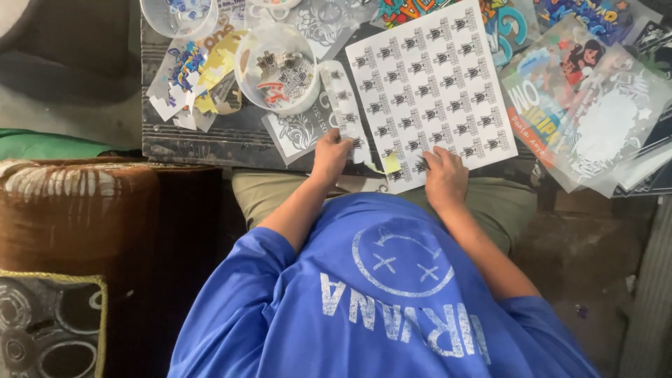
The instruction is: Cutting individual stickers from a printed sheet using scissors
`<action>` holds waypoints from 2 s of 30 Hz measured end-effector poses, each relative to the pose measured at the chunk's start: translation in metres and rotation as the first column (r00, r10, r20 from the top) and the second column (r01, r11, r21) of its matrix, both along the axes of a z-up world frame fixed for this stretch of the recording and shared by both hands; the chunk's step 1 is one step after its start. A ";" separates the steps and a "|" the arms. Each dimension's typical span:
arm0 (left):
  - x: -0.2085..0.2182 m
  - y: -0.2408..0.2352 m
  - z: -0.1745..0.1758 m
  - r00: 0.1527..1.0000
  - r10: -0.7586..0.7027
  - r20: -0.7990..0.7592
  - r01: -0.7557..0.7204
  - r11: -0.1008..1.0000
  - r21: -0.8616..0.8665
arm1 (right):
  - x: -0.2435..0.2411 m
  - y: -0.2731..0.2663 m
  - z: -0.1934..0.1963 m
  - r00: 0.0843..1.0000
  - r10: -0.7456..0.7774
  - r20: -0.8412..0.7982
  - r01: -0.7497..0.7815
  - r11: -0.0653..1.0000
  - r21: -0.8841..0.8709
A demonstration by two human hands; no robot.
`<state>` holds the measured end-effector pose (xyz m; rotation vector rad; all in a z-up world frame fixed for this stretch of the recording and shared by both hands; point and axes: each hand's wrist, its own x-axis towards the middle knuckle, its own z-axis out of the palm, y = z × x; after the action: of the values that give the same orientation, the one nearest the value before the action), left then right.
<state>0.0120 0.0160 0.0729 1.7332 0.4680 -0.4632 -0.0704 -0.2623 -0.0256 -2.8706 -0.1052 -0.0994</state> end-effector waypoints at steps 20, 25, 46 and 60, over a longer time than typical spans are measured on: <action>0.002 0.016 -0.014 0.990 -0.012 -0.137 0.029 0.993 0.117 | 0.006 0.021 0.034 0.990 0.061 -0.130 -0.077 0.990 -0.121; 0.009 0.017 -0.044 0.987 -0.060 -0.146 0.092 0.971 0.222 | 0.008 0.021 0.028 0.980 0.017 -0.198 -0.041 0.992 -0.119; -0.004 -0.008 0.006 0.978 -0.203 0.049 0.203 0.979 0.002 | 0.016 0.031 0.041 0.995 -0.023 0.096 -0.001 0.971 0.240; -0.018 -0.054 0.127 0.719 -0.308 0.623 0.352 0.934 0.055 | 0.017 0.026 0.042 0.802 -0.376 -0.464 0.596 0.452 0.664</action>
<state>-0.0057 -0.0384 0.2002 1.7866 -0.3475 -0.1203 -0.0536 -0.2358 0.0165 -1.8802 0.6809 0.0984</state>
